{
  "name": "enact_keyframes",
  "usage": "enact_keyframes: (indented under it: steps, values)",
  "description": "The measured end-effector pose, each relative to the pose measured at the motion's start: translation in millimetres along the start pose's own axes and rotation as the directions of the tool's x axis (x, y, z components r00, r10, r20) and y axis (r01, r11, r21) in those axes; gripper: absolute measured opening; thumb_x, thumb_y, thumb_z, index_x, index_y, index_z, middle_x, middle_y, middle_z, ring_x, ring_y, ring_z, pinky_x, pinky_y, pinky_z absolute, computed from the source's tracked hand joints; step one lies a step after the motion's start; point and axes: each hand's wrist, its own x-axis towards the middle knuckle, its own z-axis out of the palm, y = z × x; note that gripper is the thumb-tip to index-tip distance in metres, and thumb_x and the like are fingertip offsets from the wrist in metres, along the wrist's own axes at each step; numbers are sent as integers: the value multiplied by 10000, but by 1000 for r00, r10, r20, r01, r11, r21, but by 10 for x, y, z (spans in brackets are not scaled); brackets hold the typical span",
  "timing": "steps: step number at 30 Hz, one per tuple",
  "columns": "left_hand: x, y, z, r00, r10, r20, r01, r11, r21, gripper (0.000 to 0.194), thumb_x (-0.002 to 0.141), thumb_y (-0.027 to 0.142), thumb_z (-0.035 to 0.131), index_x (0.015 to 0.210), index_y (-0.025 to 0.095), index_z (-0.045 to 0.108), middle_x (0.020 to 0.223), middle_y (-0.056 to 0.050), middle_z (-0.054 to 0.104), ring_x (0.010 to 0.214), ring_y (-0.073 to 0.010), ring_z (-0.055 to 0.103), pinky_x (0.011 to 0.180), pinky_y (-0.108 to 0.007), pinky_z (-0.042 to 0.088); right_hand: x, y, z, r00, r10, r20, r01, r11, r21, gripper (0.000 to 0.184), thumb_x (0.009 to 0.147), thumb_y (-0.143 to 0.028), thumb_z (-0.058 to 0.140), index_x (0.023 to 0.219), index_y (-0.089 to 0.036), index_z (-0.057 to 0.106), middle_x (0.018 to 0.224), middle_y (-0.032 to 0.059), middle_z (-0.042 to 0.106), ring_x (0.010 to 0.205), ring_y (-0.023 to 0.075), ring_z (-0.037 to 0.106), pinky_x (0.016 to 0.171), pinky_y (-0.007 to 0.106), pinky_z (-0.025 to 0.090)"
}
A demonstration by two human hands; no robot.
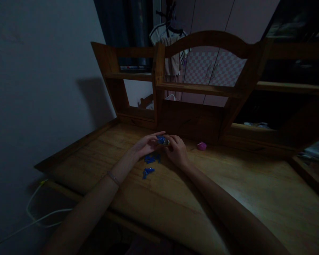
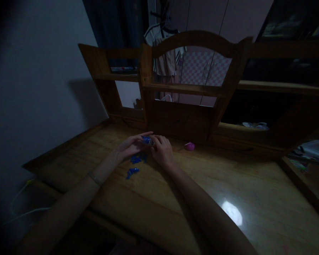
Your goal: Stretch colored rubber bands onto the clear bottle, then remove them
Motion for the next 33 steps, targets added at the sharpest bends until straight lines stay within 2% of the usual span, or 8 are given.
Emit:
enact_keyframes:
  steps: [5, 9, 15, 19, 23, 26, 29, 33]
  values:
    - [91, -89, -107, 1000, 7, 13, -8, 999, 53, 525, 755, 19, 534, 1254, 160, 615, 1136, -122, 677, 960, -193, 659, 875, -335, 530, -8, -3, 11, 999, -37, 15, 37, 999, 0, 518, 799, -120, 604, 1295, -258, 547, 1213, 87, 591, 1117, 269, 529, 956, 446, 466]
    - [122, -122, -113, 1000, -6, -12, 6, 998, 66, 491, 755, 46, 525, 1219, 162, 636, 1088, -118, 693, 955, -207, 660, 911, -377, 520, -10, -4, 10, 999, -36, 3, 36, 999, -1, 516, 795, -111, 597, 1289, -253, 553, 1202, 87, 590, 1112, 263, 528, 960, 431, 466]
    - [0, 20, 38, 999, -1, 36, 5, 992, -123, 517, 776, 144, 477, 1277, 99, 595, 1141, -151, 677, 971, -223, 655, 942, -405, 507, -2, 0, -1, 999, 41, -28, -41, 999, 7, 506, 808, -134, 591, 1297, -256, 542, 1191, 87, 593, 1103, 268, 531, 954, 437, 462]
    - [-21, 68, 96, 1000, -30, 7, 31, 986, -164, 471, 840, 192, 461, 1285, 97, 585, 1137, -144, 679, 923, -202, 663, 910, -377, 521, 0, 7, -3, 998, 51, -30, -50, 999, 8, 497, 815, -141, 585, 1299, -248, 537, 1192, 90, 592, 1102, 268, 529, 955, 434, 458]
    - [-2, 51, 96, 1000, -31, -3, 30, 987, -160, 465, 843, 164, 477, 1294, 104, 572, 1196, -140, 661, 977, -196, 656, 898, -338, 522, 2, -3, -14, 999, 35, -19, -35, 999, 1, 490, 807, -140, 592, 1285, -243, 546, 1202, 90, 588, 1113, 266, 524, 964, 424, 453]
    - [-8, 49, 99, 1000, -11, 27, 16, 980, -197, 500, 826, 167, 456, 1311, 96, 557, 1217, -154, 652, 1005, -212, 653, 912, -356, 518, 5, -4, -22, 999, 47, -26, -47, 999, 0, 479, 813, -153, 591, 1281, -248, 551, 1185, 91, 592, 1105, 267, 531, 954, 421, 459]
    - [-20, 55, 107, 999, 2, 47, 9, 972, -234, 548, 795, 138, 430, 1328, 67, 537, 1160, -169, 672, 961, -214, 666, 933, -385, 510, 8, 8, -22, 997, 68, -43, -68, 998, 5, 465, 825, -172, 589, 1283, -244, 550, 1173, 93, 593, 1092, 266, 538, 944, 417, 464]
    - [-21, 52, 114, 999, -12, 46, 23, 967, -253, 564, 778, 73, 432, 1332, 63, 533, 1095, -148, 695, 956, -184, 666, 929, -329, 512, 10, 22, -15, 995, 76, -62, -75, 997, 18, 452, 828, -179, 592, 1274, -242, 552, 1171, 89, 592, 1088, 263, 540, 943, 410, 466]
